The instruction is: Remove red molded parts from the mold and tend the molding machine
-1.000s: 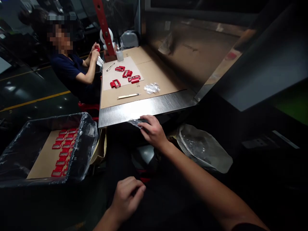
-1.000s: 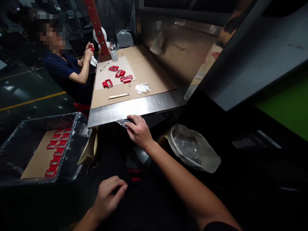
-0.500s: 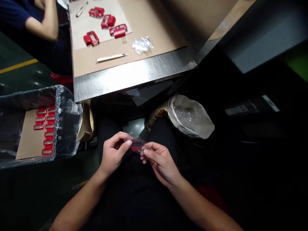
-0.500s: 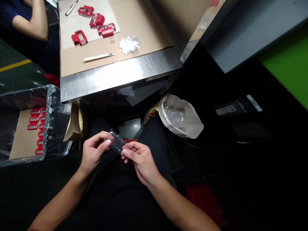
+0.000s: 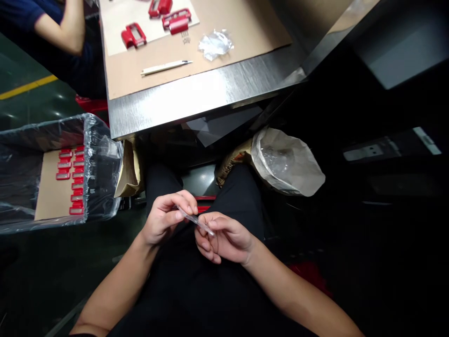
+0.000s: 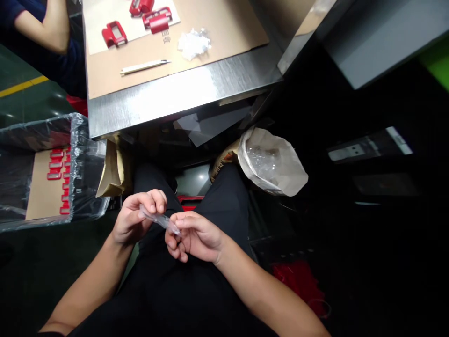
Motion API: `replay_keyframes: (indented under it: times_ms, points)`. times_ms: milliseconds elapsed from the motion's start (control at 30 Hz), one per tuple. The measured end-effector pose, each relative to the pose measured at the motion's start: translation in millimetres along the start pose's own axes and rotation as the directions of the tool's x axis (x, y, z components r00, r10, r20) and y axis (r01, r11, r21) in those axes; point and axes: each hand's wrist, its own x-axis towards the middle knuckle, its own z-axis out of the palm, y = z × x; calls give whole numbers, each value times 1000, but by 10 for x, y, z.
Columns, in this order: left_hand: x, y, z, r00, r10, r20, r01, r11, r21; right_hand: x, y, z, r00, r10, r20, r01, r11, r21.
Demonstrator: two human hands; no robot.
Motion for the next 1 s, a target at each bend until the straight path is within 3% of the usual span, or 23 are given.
replay_keyframes:
  times_ms: [100,167,233,267,367,500,667,767,833,900,1000]
  points:
    - [-7,-35,-17,999,-43,-7,42,999,-4,38,22,42,998,-58,7,58,997,-48]
    - [-1,-81,-15,985,-51,-163,56,998,27,42,8,100,985,-155,-79,147,984,-100]
    - [2,-114,-6,945,11,-328,22,995,97,31,-24,153,946,-258,-196,228,960,-164]
    - [2,-117,1,931,60,-359,-7,989,147,23,-42,170,926,-292,-241,248,949,-194]
    - [2,-56,44,948,157,-278,-75,955,286,-4,-80,185,895,-320,-313,256,939,-228]
    - [30,93,121,964,154,-219,-49,905,422,-31,-79,177,880,-313,-357,244,943,-226]
    - [43,141,108,969,124,-211,-22,904,427,-54,-42,199,871,-331,-363,248,934,-257]
    - [36,100,87,968,68,-243,19,941,338,-73,-21,224,848,-387,-361,256,897,-361]
    - [43,60,110,957,-44,-285,96,980,172,-95,-15,254,819,-467,-333,262,821,-507]
    - [58,13,172,922,-205,-327,201,978,-47,-120,-14,297,776,-565,-279,261,691,-675]
    - [66,-83,305,829,-440,-346,334,884,-326,-145,-20,365,677,-721,-152,269,433,-860]
